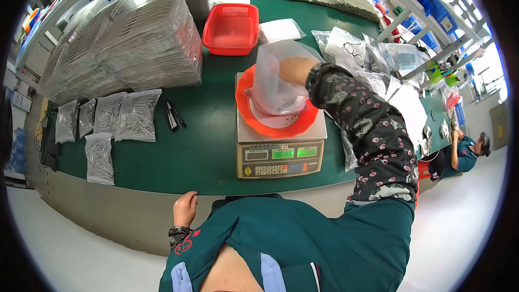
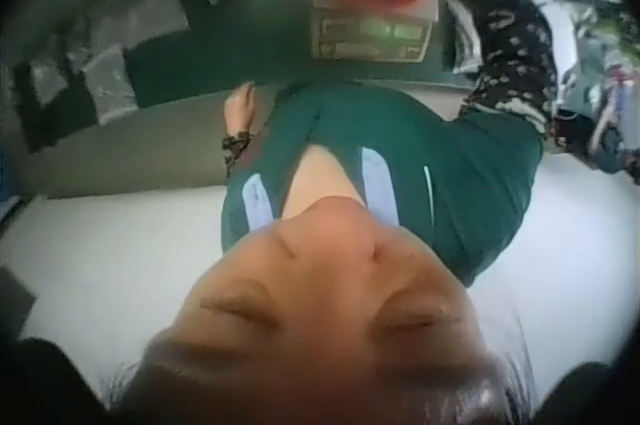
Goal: Bagging, weighing, and stapling small metal components at a factory workbench.
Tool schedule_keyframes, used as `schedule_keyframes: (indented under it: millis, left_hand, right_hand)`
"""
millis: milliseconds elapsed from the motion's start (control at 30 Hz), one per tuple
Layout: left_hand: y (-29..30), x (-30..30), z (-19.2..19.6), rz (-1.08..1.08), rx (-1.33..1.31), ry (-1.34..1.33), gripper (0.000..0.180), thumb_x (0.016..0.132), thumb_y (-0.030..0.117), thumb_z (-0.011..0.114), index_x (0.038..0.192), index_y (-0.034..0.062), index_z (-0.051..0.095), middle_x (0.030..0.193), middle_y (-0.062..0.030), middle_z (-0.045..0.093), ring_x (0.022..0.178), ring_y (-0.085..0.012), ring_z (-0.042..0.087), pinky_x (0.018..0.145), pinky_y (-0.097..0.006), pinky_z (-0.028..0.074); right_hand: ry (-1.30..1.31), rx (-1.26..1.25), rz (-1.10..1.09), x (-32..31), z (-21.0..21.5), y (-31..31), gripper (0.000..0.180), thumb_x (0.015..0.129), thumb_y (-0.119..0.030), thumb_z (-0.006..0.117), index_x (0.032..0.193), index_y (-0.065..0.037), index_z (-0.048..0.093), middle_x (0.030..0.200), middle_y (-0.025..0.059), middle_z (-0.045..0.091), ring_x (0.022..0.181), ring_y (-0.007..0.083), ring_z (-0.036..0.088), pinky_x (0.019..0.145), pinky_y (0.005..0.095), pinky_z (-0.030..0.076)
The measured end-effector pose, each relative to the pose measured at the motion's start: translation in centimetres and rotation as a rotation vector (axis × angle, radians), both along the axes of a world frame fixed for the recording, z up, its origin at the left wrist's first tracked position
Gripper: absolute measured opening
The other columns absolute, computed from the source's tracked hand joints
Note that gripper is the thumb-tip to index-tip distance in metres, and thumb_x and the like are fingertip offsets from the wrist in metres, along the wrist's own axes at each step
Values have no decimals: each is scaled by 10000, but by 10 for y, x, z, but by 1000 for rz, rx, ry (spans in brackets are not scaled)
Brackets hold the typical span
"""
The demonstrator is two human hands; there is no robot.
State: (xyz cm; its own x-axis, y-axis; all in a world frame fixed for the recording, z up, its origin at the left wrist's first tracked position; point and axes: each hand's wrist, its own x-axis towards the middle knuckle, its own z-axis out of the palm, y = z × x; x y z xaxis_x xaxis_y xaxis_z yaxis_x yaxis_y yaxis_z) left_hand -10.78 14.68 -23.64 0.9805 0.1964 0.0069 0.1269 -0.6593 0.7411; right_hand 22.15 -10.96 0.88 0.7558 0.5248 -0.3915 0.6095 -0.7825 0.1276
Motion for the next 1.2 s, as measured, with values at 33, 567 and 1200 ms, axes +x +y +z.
schedule_keyframes:
  millis: [33, 567, 1200]
  left_hand:
    - [4, 2, 1, 0, -1, -7, 104, 776, 101, 550, 864, 58, 586, 783, -128, 602, 705, -311, 574, 603, -378, 461]
    - [46, 41, 4, -158, -9, -8, 123, 772, 95, 538, 875, 49, 587, 798, -128, 601, 737, -314, 573, 636, -385, 456]
    - [25, 65, 14, -330, 33, 3, 136, 794, 32, 510, 910, 6, 576, 693, -112, 576, 567, -194, 567, 531, -297, 448]
  right_hand:
    - [-2, -7, 4, 1, -1, -2, 299, 855, -254, 382, 1013, -101, 585, 1008, 173, 587, 950, 316, 551, 831, 379, 414]
    - [333, 764, -307, -28, 57, -26, 168, 815, -129, 512, 892, 6, 578, 661, 43, 570, 517, 107, 513, 471, 219, 424]
    - [68, 1036, -1226, -190, -31, -276, 204, 834, -162, 501, 862, 21, 587, 623, 48, 594, 451, 70, 510, 354, 178, 369]
